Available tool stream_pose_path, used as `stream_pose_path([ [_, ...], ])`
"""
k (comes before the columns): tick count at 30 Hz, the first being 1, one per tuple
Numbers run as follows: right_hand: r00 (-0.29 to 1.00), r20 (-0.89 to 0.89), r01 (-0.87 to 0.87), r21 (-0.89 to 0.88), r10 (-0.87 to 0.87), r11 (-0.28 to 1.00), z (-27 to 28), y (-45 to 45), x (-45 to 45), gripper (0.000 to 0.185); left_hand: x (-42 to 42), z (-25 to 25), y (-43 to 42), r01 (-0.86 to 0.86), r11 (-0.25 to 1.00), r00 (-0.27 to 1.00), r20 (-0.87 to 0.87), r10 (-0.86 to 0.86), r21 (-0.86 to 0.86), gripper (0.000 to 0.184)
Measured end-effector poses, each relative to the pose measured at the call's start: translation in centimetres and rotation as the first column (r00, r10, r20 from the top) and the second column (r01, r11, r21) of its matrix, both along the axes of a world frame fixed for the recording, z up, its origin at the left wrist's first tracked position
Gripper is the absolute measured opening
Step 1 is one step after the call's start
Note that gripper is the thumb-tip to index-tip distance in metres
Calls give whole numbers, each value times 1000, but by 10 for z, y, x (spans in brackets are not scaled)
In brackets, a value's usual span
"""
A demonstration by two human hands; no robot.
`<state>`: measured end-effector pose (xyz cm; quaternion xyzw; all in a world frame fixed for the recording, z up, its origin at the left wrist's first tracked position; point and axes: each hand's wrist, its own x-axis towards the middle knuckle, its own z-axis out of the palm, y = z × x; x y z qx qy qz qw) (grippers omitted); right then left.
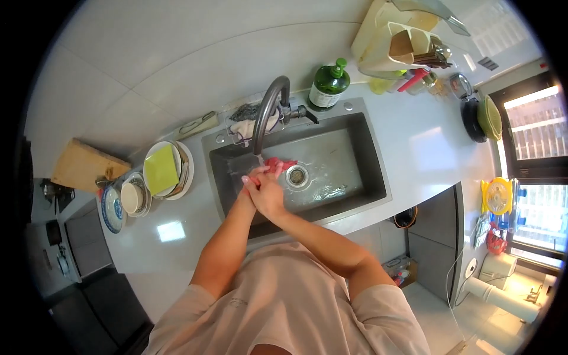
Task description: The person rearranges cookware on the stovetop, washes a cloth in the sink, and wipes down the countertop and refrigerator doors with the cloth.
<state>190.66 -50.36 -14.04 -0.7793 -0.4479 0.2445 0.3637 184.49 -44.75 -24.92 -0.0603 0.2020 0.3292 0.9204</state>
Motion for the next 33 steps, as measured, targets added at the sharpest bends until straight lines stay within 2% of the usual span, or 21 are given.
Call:
stream_pose_path([
  [1,996,58,-62,-182,74,981,-1,14,15,35,4,10,-4,-19,992,996,84,9,124,45],
  [2,984,96,-108,-364,152,925,-2,25,27,35,13,19,-10,-23,999,998,-53,26,49,42],
  [4,993,94,-53,-231,77,972,-26,46,49,29,35,80,-17,-57,994,945,-325,25,-90,38],
  [5,995,92,-27,-162,42,986,-40,55,58,26,32,64,-15,-41,996,956,-293,16,-78,37],
  [7,997,-69,-33,-99,27,995,-19,46,46,26,5,9,4,12,991,994,-111,3,137,35],
  [8,980,186,-117,291,64,950,-72,31,20,24,0,-4,13,15,969,1000,-11,-13,246,35],
  [9,973,230,-95,344,14,934,-49,10,-3,30,3,1,18,-60,991,958,-271,90,118,31],
  [10,964,265,-75,395,-36,916,-10,-3,-18,35,4,4,19,-14,996,925,-377,45,84,30],
  [11,964,265,-100,331,9,938,5,-5,-9,42,3,10,20,28,999,878,-479,-3,44,29],
  [12,998,66,1,98,-7,995,-6,1,9,45,0,19,16,65,998,816,-575,-56,-4,29],
  [14,940,-288,55,-398,-181,916,-55,25,54,52,11,55,-3,-5,996,913,-406,42,92,33],
  [16,967,-232,9,-375,-103,927,-98,24,85,54,11,54,-1,-97,978,878,-447,172,185,35],
  [19,873,-488,-30,-72,-9,997,-87,18,109,61,2,88,7,43,943,911,-399,99,331,38],
  [20,883,-459,-120,-23,96,993,-77,16,107,61,1,96,6,33,959,917,-391,83,281,40],
  [22,875,-385,-288,72,293,955,-18,13,101,61,1,103,7,29,982,928,-371,42,184,45],
  [25,942,34,-312,-276,334,909,-2,24,89,63,-2,82,6,173,976,899,-426,-103,129,62],
  [27,940,77,-311,-198,331,929,-7,27,80,56,0,68,2,411,839,597,-801,47,356,69],
  [28,940,98,-310,-161,328,937,-11,26,76,52,-1,63,-1,554,735,401,-899,177,392,73],
  [29,917,97,-372,-145,387,917,-13,26,77,48,-7,60,-6,681,561,259,-872,416,470,84],
  [31,862,100,-487,-113,497,866,-6,26,84,40,-18,46,-4,700,406,385,-790,478,587,88],
  [33,890,-178,-446,-148,419,883,31,28,89,24,-21,40,-5,701,318,490,-755,436,638,87],
])
